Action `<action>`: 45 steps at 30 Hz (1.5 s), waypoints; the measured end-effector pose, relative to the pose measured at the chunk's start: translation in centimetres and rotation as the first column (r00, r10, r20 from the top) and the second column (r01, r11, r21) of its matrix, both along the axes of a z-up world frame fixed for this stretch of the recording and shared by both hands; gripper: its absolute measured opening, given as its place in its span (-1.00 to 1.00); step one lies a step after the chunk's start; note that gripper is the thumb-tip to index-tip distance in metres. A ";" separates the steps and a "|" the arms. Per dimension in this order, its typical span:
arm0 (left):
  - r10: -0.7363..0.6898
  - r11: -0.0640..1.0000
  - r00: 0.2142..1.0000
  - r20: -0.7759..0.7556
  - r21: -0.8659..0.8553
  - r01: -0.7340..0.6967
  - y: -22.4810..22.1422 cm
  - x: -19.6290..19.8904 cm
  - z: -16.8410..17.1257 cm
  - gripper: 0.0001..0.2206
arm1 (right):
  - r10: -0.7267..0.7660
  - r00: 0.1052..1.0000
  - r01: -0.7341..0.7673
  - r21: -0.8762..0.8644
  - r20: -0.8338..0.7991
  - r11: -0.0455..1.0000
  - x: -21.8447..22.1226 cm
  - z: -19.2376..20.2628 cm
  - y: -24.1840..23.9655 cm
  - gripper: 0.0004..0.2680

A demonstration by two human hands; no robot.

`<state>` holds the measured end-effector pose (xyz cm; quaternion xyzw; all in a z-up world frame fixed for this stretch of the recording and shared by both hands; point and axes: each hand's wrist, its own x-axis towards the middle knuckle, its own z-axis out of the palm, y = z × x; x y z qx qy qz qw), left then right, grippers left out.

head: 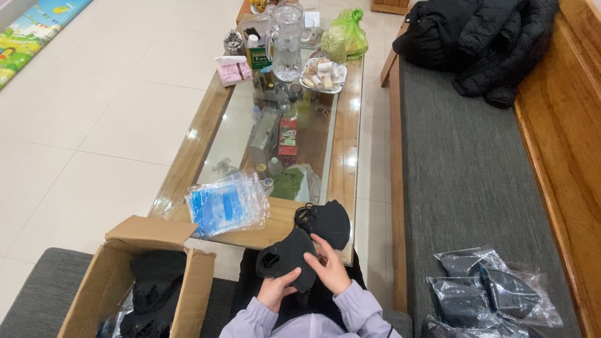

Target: Sorting and inspecting black face masks by picking them from a box and placing them on a table

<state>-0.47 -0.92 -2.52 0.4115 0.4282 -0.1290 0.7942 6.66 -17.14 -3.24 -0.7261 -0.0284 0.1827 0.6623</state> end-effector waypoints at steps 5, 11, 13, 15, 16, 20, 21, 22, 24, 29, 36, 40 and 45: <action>-0.041 0.999 0.998 0.047 -0.022 0.042 0.4 -0.6 -1.0 -0.57 | 0.026 0.998 -0.032 0.090 0.064 0.995 -0.8 -1.5 0.2 -0.58; -0.151 0.988 0.988 0.039 0.045 0.149 1.0 -0.7 -3.7 -0.53 | 0.048 0.998 -0.044 -0.139 0.027 0.989 -1.0 3.3 0.2 -0.56; -0.185 0.983 0.979 0.085 0.035 0.183 0.8 -0.8 -4.0 -0.51 | 0.023 0.998 -0.019 -0.070 0.062 0.997 -0.7 4.2 0.3 -0.56; -0.220 0.975 0.969 0.113 0.010 0.220 0.5 -0.9 -6.0 -0.50 | 0.023 0.989 0.000 -0.159 0.145 0.987 -0.5 4.6 0.1 -0.59; -0.253 0.966 0.957 0.141 -0.013 0.258 0.3 -1.0 -7.0 -0.49 | 0.029 0.974 0.027 -0.245 0.225 0.969 -0.4 4.8 0.0 -0.62; -0.293 0.955 0.948 0.120 -0.004 0.296 0.3 -1.0 -5.3 -0.50 | 0.037 0.964 0.041 -0.285 0.263 0.958 -0.4 6.7 0.2 -0.73; -0.322 0.947 0.939 0.119 0.020 0.322 0.4 -1.0 -5.5 -0.53 | 0.038 0.920 0.086 -0.295 0.391 0.952 -0.4 6.5 0.2 -0.79; -0.350 0.937 0.929 0.116 0.044 0.348 0.4 -1.0 -5.7 -0.55 | 0.042 0.858 0.132 -0.298 0.512 0.945 -0.4 6.3 0.1 -0.84; -0.323 0.946 0.939 0.120 0.021 0.323 0.4 -1.0 -5.4 -0.54 | 0.034 0.808 0.192 -0.318 0.588 0.928 -0.5 6.7 0.4 -0.89; -0.325 0.946 0.935 0.143 0.030 0.324 0.5 -1.1 -6.8 -0.53 | 0.045 0.723 0.216 -0.287 0.690 0.933 -0.8 7.0 0.8 -0.94; -0.161 0.985 0.986 0.036 0.072 0.158 0.9 -0.7 -2.9 -0.58 | 0.005 0.895 0.164 -0.339 0.447 0.926 -2.0 2.8 1.1 -0.79; 0.021 0.998 0.999 0.044 0.059 -0.024 1.0 -0.4 -3.3 -0.66 | 0.086 0.866 0.130 -0.387 0.493 0.913 -2.9 1.7 1.4 -0.77; 0.094 0.995 0.996 0.010 -0.031 -0.093 1.4 0.0 -0.9 -0.75 | 0.140 0.781 0.106 -0.350 0.609 0.931 -3.2 4.0 1.9 -0.83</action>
